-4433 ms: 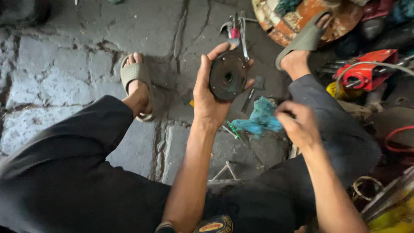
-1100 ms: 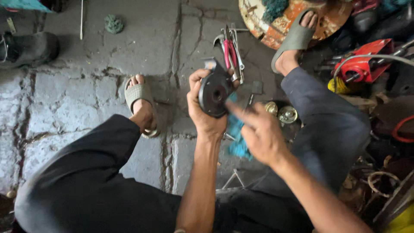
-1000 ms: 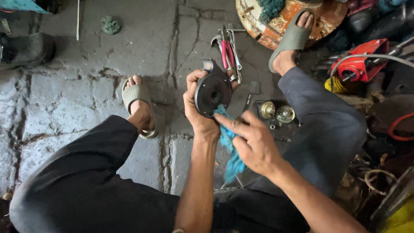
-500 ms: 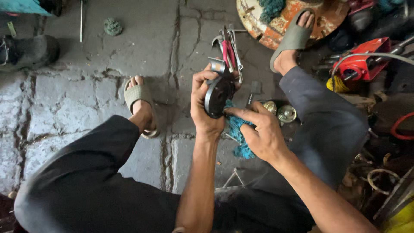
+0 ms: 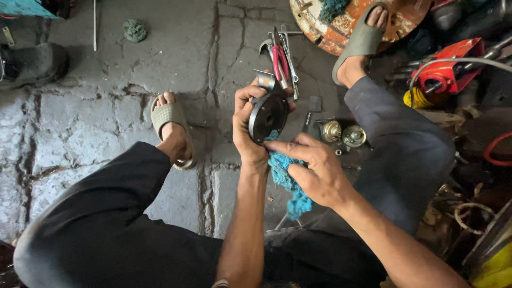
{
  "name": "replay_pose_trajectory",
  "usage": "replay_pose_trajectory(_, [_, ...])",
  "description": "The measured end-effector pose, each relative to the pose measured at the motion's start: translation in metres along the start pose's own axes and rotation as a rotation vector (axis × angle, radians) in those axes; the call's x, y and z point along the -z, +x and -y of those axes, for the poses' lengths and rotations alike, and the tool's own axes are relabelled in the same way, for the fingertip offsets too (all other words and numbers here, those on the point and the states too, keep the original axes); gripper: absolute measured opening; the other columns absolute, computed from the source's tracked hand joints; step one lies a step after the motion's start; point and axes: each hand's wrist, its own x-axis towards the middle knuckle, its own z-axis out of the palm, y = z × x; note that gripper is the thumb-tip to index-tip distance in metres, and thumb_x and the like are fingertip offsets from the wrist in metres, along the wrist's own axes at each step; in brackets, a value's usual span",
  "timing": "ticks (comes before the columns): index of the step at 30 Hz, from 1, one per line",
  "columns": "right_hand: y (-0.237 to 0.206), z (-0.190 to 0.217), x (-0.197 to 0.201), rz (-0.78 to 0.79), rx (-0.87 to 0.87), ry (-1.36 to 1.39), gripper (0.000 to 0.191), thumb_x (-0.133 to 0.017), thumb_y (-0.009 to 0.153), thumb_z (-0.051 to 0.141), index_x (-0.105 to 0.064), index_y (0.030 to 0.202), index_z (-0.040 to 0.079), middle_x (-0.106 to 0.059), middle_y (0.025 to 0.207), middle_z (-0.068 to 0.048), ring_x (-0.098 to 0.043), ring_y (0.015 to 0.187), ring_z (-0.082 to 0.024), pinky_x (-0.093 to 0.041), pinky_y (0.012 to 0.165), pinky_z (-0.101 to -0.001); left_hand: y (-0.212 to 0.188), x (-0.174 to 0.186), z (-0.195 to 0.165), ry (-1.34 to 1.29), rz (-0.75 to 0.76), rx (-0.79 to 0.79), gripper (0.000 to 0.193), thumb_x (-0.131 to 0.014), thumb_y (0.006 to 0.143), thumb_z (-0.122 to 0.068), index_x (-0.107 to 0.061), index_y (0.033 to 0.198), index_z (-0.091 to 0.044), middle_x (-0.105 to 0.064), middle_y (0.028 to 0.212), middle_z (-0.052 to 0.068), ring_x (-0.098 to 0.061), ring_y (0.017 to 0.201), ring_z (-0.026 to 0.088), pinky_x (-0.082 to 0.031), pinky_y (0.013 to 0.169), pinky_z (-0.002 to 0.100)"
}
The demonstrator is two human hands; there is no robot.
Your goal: The person sits on the floor and cleans a circular metal part with a cloth, then uses a yellow utility knife to scrape its surface. They later wipe a black circular component with a blue cloth and use a green screwdriver to adjust or clean its interior.
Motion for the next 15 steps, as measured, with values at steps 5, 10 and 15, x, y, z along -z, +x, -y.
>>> replay_pose_trajectory(5, [0.0028, 0.0025, 0.0031, -0.079, 0.063, -0.203, 0.052, -0.060, 0.079, 0.000, -0.077, 0.126, 0.016, -0.059, 0.088, -0.012, -0.062, 0.080, -0.025, -0.051, 0.072, -0.0369, 0.0017, -0.0011, 0.0002, 0.076, 0.031, -0.035, 0.029, -0.057, 0.102, -0.026, -0.054, 0.118, -0.002, -0.046, 0.151, 0.018, -0.067, 0.117, 0.041, -0.059, 0.101, 0.050])
replay_pose_trajectory(10, [-0.0031, 0.0069, 0.0014, -0.045, -0.005, -0.194, 0.052, -0.060, 0.078, -0.001, -0.076, 0.125, 0.015, -0.061, 0.087, -0.012, -0.064, 0.075, -0.025, -0.052, 0.067, -0.0368, 0.0013, -0.0020, -0.0011, 0.146, 0.003, -0.027, 0.033, -0.056, 0.102, -0.028, -0.056, 0.119, 0.001, -0.043, 0.151, 0.017, -0.068, 0.110, 0.044, -0.059, 0.099, 0.049])
replay_pose_trajectory(15, [-0.0019, 0.0061, -0.0001, -0.091, 0.203, -0.035, 0.055, -0.056, 0.079, -0.003, -0.073, 0.129, 0.013, -0.068, 0.112, -0.013, -0.070, 0.095, -0.024, -0.057, 0.080, -0.0366, -0.0010, -0.0014, -0.0030, 0.076, 0.032, -0.026, 0.028, -0.054, 0.102, -0.025, -0.055, 0.118, -0.002, -0.044, 0.150, 0.019, -0.066, 0.121, 0.041, -0.060, 0.098, 0.050])
